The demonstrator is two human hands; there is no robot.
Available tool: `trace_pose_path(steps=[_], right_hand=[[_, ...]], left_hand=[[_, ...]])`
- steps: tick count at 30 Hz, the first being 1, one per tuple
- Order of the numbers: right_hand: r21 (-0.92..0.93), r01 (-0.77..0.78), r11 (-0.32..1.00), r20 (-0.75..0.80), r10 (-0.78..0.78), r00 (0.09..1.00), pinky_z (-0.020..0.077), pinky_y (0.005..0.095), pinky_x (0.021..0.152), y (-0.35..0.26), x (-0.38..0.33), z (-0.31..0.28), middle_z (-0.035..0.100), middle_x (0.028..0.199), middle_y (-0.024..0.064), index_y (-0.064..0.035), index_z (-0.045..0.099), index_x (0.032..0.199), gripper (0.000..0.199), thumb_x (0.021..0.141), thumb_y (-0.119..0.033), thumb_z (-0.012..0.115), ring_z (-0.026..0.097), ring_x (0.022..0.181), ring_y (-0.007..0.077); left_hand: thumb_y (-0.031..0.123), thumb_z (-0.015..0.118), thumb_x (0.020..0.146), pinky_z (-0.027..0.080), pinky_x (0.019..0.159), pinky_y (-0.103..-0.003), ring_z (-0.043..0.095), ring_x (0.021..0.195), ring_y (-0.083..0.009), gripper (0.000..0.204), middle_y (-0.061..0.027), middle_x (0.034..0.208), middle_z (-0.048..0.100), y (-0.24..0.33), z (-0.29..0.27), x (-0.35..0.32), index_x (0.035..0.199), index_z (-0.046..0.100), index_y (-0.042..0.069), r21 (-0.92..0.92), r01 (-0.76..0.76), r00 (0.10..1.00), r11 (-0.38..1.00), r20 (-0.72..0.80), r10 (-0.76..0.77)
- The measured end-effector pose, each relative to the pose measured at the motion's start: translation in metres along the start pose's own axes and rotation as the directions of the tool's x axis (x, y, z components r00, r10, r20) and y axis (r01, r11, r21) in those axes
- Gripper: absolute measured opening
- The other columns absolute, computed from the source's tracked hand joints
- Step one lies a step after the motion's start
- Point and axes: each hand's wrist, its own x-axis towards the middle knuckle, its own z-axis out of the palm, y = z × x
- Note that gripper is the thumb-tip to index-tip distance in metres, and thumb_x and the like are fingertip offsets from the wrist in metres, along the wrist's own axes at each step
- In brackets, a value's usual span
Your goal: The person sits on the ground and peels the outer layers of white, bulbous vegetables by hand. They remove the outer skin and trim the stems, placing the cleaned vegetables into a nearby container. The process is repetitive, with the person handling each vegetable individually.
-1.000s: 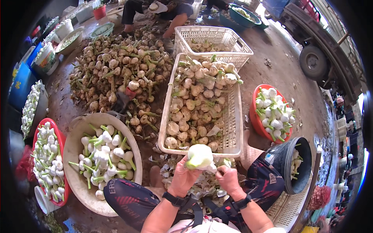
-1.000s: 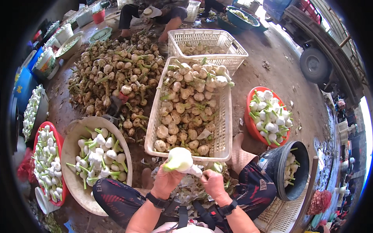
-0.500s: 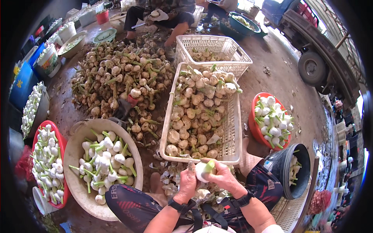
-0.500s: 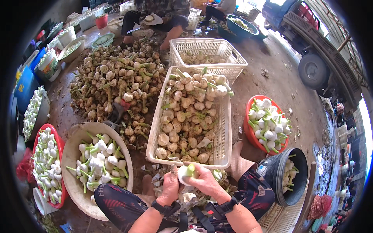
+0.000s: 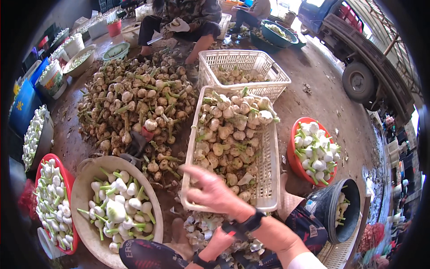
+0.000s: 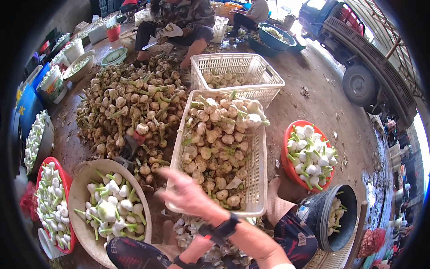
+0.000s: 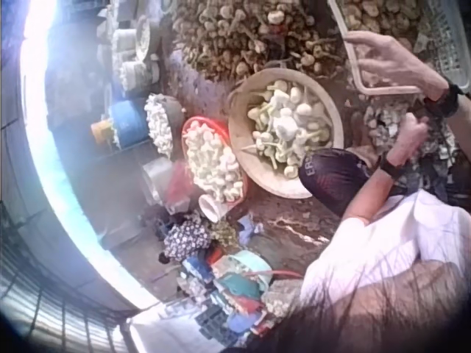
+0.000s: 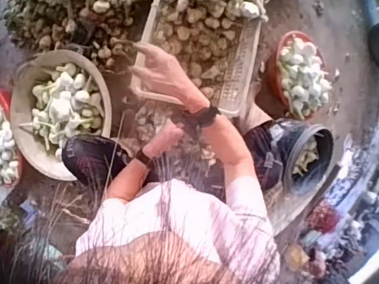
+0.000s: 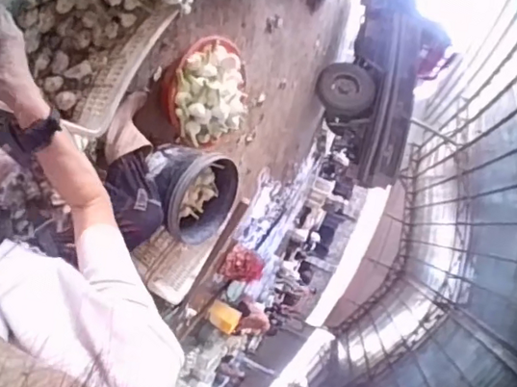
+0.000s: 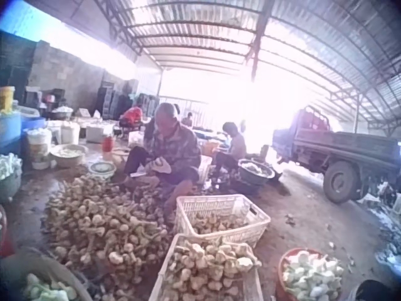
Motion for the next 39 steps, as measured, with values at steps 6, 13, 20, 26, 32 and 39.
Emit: trace_pose_path(steps=[6,13,20,26,32,39], right_hand=[[-0.684,-0.308,0.661,-0.494,-0.109,0.862,0.0413,0.0416,0.101,0.171,0.009,-0.145,0.056,0.121,0.0235,0.0026,0.056,0.114,0.042,0.073,-0.004,0.061,0.051,0.117,0.0377],[-0.888,-0.459,0.035,-0.440,0.225,0.869,0.0501,0.0409,0.082,0.232,0.053,-0.170,0.046,0.119,0.0194,-0.0060,0.048,0.122,0.054,0.070,-0.008,0.063,0.057,0.102,0.0352],[-0.915,-0.402,0.019,-0.401,0.048,0.915,0.0513,0.0379,0.077,0.228,0.056,-0.175,0.053,0.102,0.0128,-0.0101,0.053,0.100,0.045,0.060,-0.006,0.074,0.055,0.100,0.0286],[-0.559,-0.391,0.732,-0.410,0.165,0.897,0.0509,0.0334,0.080,0.171,0.010,-0.165,0.058,0.103,0.0130,0.0000,0.047,0.119,0.060,0.066,-0.005,0.075,0.059,0.098,0.0234],[0.493,-0.080,0.866,-0.368,0.291,0.883,0.0492,0.0312,0.086,0.067,-0.096,-0.046,0.061,0.106,0.0071,0.0006,0.050,0.121,0.063,0.066,-0.005,0.081,0.060,0.098,0.0167],[-0.612,-0.001,0.791,-0.293,-0.226,0.929,0.0511,0.0377,0.084,0.046,-0.172,0.011,0.064,0.102,0.0129,-0.0023,0.060,0.101,0.043,0.062,-0.007,0.078,0.061,0.095,0.0296]], left_hand=[[0.011,0.058,0.093,0.047,0.084,-0.023,0.059,0.094,-0.0086,0.034,-0.0046,0.106,0.066,0.017,0.001,0.016,0.124,0.054,-0.003,-0.101,0.048,0.996,0.994,-0.068,-0.055],[0.010,0.058,0.093,0.047,0.080,-0.023,0.059,0.093,-0.0090,0.023,-0.0049,0.106,0.066,0.052,0.003,0.016,0.114,0.060,0.000,-0.233,-0.023,0.995,0.972,-0.103,-0.001],[0.015,0.059,0.092,0.049,0.074,-0.025,0.060,0.086,-0.0097,0.027,-0.0054,0.101,0.068,0.060,0.002,0.009,0.116,0.060,0.000,-0.064,0.001,0.991,0.998,-0.130,-0.009],[0.013,0.054,0.096,0.048,0.091,-0.031,0.061,0.102,-0.0173,0.032,-0.0115,0.112,0.064,0.026,-0.009,0.016,0.124,0.053,-0.004,-0.291,-0.013,0.998,0.957,-0.066,-0.007],[0.021,0.053,0.097,0.047,0.095,-0.032,0.058,0.113,-0.0212,0.045,-0.0112,0.127,0.055,0.040,-0.002,0.010,0.134,0.039,-0.001,-0.530,-0.204,0.979,0.823,-0.123,0.164],[0.000,0.059,0.087,0.056,0.071,-0.029,0.066,0.086,-0.0176,0.025,-0.0099,0.101,0.065,0.029,0.006,0.000,0.112,0.055,0.000,-0.620,-0.148,0.955,0.771,-0.291,-0.050]])
